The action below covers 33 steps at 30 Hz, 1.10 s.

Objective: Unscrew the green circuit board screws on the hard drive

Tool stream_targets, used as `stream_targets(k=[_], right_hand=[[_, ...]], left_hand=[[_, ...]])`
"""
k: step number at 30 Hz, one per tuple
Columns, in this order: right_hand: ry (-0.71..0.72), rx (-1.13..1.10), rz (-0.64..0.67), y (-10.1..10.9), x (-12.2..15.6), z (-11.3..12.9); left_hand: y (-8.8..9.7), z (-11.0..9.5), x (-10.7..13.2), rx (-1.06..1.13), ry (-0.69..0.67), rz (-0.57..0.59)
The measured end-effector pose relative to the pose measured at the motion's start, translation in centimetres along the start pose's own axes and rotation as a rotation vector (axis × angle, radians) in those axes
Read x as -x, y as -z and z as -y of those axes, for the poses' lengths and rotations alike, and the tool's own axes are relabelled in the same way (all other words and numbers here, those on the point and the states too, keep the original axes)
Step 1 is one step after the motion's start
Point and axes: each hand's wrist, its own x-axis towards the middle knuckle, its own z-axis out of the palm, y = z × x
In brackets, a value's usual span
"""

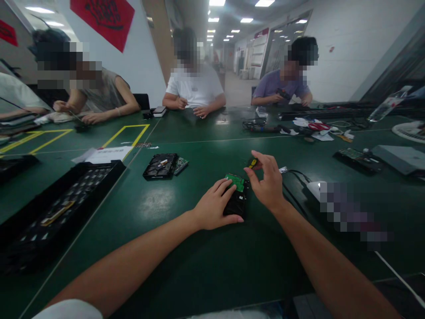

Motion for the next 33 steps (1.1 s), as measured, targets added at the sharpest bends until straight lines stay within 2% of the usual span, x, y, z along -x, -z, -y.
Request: stream_targets(k=[4,10,17,23,29,33], right_hand=[[-0.015,-0.075,0.048,-0.29,0.22,-0.04],[0.017,-0.005,-0.014,0.14,-0.19,0.39],[0.003,-0.019,0.03,0.11,-0.08,0.09],[0.007,-0.018,-0.025,0.25,-0.18,0.33],[0.023,-0.042,0.041,-0.08,0.09,-0.09],[0.02,-0.05,-0.001,-0.23,0.15,-0.08]], left_hand=[[0.04,-0.03,-0.01,0.003,0.0,0.005],[0.12,0.0,-0.01,0.0,-0.007,0.004],[0.03,0.04,0.04,0.003,-0.002,0.008],[0.11,0.01,0.02,0.013,0.001,0.009],[0.23,-0.11,-0.07,0.014,-0.006,0.005],[0.21,-0.11,-0.07,-0.002,-0.007,0.007]])
